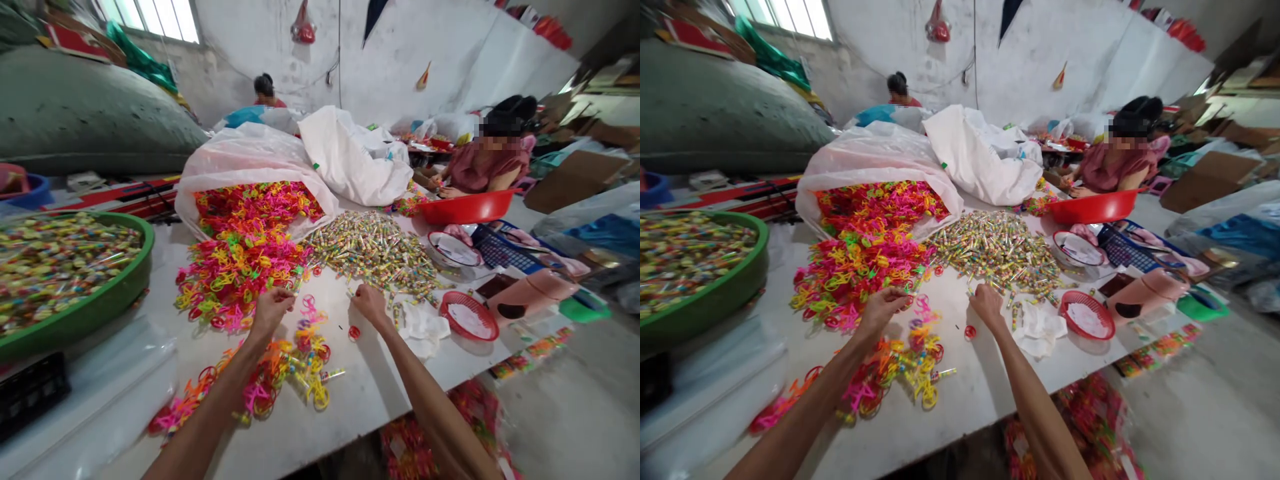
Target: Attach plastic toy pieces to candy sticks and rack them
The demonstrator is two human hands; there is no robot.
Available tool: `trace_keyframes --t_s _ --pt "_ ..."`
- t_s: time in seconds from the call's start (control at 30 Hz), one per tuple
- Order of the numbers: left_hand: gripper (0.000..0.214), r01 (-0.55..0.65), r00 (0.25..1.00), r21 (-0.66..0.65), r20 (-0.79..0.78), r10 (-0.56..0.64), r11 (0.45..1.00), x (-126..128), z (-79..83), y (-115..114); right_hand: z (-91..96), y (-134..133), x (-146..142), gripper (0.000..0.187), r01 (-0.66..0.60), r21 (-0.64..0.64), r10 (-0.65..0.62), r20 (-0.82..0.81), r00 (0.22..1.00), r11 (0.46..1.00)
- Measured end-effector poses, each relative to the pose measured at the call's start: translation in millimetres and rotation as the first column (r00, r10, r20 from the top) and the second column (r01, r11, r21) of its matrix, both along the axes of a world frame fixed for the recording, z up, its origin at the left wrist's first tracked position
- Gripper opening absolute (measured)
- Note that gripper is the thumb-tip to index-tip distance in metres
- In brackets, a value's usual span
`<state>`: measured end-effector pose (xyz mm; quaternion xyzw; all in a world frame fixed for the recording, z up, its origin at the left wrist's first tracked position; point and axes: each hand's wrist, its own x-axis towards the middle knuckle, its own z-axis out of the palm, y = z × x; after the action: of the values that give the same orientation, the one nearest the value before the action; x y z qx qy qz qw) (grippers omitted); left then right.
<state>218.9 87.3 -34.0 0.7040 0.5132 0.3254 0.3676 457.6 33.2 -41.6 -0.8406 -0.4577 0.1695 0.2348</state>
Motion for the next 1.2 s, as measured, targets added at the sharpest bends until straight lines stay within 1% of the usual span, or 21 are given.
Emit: trace_keyframes --t_s 0.07,0.13,0.2,0.23,0.27,0.3,0.37,0.4,0.43,0.53,0.6,0.7,0.77,0.83,0.9,0.93,1.0,1.07,1.13,1.17,1.2 --pt "0.016 -0.035 0.999 0.007 0.008 0.035 0.999 -4.2 -0.3 -2.7 -2.8 -6.4 -10.1 0.006 -0.003 0.071 0.014 -0.164 0.986 0.997" --pt "0.015 -0.052 0.998 0.045 -0.018 0.052 0.998 -4.2 1.1 -9.5 -5.9 -13.0 -19.9 0.008 0.022 0.139 0.025 -0.326 0.945 0.990" --pt "0.015 -0.012 0.999 0.091 -0.045 0.016 0.996 1.9 4.8 -19.9 -8.0 -20.5 -26.4 0.013 0.080 0.199 0.019 -0.452 0.892 0.977" --pt "0.017 0.069 0.993 0.132 -0.105 -0.055 0.989 7.6 7.1 -25.4 -8.1 -24.7 -28.2 0.017 0.115 0.223 0.013 -0.501 0.865 0.968" --pt "0.020 0.188 0.968 0.172 -0.198 -0.152 0.967 14.9 9.1 -30.4 -7.5 -29.4 -29.2 0.019 0.145 0.242 0.010 -0.543 0.840 0.959" --pt "0.024 0.323 0.916 0.198 -0.310 -0.254 0.925 23.7 10.4 -34.3 -6.2 -34.6 -29.7 0.020 0.169 0.254 0.010 -0.579 0.816 0.952" --pt "0.029 0.551 0.762 0.184 -0.510 -0.400 0.814 43.5 10.2 -37.2 -1.8 -46.2 -30.6 0.018 0.194 0.268 0.019 -0.629 0.777 0.944" --pt "0.029 0.611 0.700 0.159 -0.566 -0.435 0.776 53.2 8.6 -36.2 0.8 -52.7 -31.4 0.016 0.198 0.271 0.024 -0.643 0.765 0.942" --pt "0.026 0.630 0.675 0.139 -0.585 -0.450 0.764 61.8 6.4 -34.0 3.2 -59.5 -32.4 0.015 0.197 0.273 0.032 -0.655 0.755 0.942" --pt "0.020 0.631 0.649 0.110 -0.617 -0.445 0.768 75.2 0.6 -25.5 7.5 -80.2 -35.2 0.015 0.179 0.270 0.059 -0.687 0.724 0.946" --pt "0.022 0.614 0.651 0.115 -0.632 -0.419 0.781 72.6 0.2 -23.3 7.2 -91.8 -35.7 0.015 0.189 0.267 0.062 -0.713 0.698 0.945" --pt "0.027 0.581 0.678 0.146 -0.632 -0.376 0.801 60.9 3.0 -28.1 3.9 -101.5 -37.0 0.018 0.268 0.262 0.028 -0.762 0.647 0.927" --pt "0.024 0.579 0.684 0.146 -0.622 -0.380 0.802 56.3 3.5 -33.5 1.9 -102.0 -40.6 0.023 0.338 0.258 0.003 -0.798 0.602 0.905" --pt "0.020 0.567 0.692 0.124 -0.608 -0.390 0.814 57.4 1.7 -36.5 1.2 -99.6 -46.7 0.033 0.382 0.255 -0.005 -0.826 0.563 0.888" --pt "0.020 0.518 0.726 0.108 -0.580 -0.370 0.848 62.7 0.2 -35.3 2.5 -96.8 -52.8 0.040 0.386 0.251 0.007 -0.845 0.534 0.888" --pt "0.021 0.485 0.751 0.105 -0.558 -0.352 0.868 65.7 0.4 -33.7 3.7 -96.0 -55.0 0.039 0.376 0.252 0.021 -0.852 0.522 0.891" --pt "0.022 0.415 0.810 0.101 -0.494 -0.316 0.904 70.0 4.0 -31.2 7.2 -95.9 -56.7 0.034 0.367 0.260 0.046 -0.864 0.501 0.893" --pt "0.023 0.349 0.870 0.089 -0.401 -0.287 0.933 69.7 10.8 -33.3 11.5 -97.4 -55.5 0.030 0.397 0.258 0.052 -0.886 0.460 0.881" --pt "0.023 0.319 0.907 0.062 -0.310 -0.285 0.946 63.9 18.1 -42.3 16.1 -98.7 -54.2 0.029 0.445 0.240 0.059 -0.922 0.383 0.863" --pt "0.021 0.323 0.919 0.027 -0.250 -0.307 0.946 59.3 21.3 -49.1 18.5 -98.9 -54.5 0.030 0.461 0.232 0.071 -0.938 0.339 0.856" --pt "0.020 0.334 0.931 -0.040 -0.140 -0.336 0.942 53.8 23.9 -56.7 20.8 -98.7 -55.6 0.030 0.460 0.229 0.092 -0.949 0.301 0.858"
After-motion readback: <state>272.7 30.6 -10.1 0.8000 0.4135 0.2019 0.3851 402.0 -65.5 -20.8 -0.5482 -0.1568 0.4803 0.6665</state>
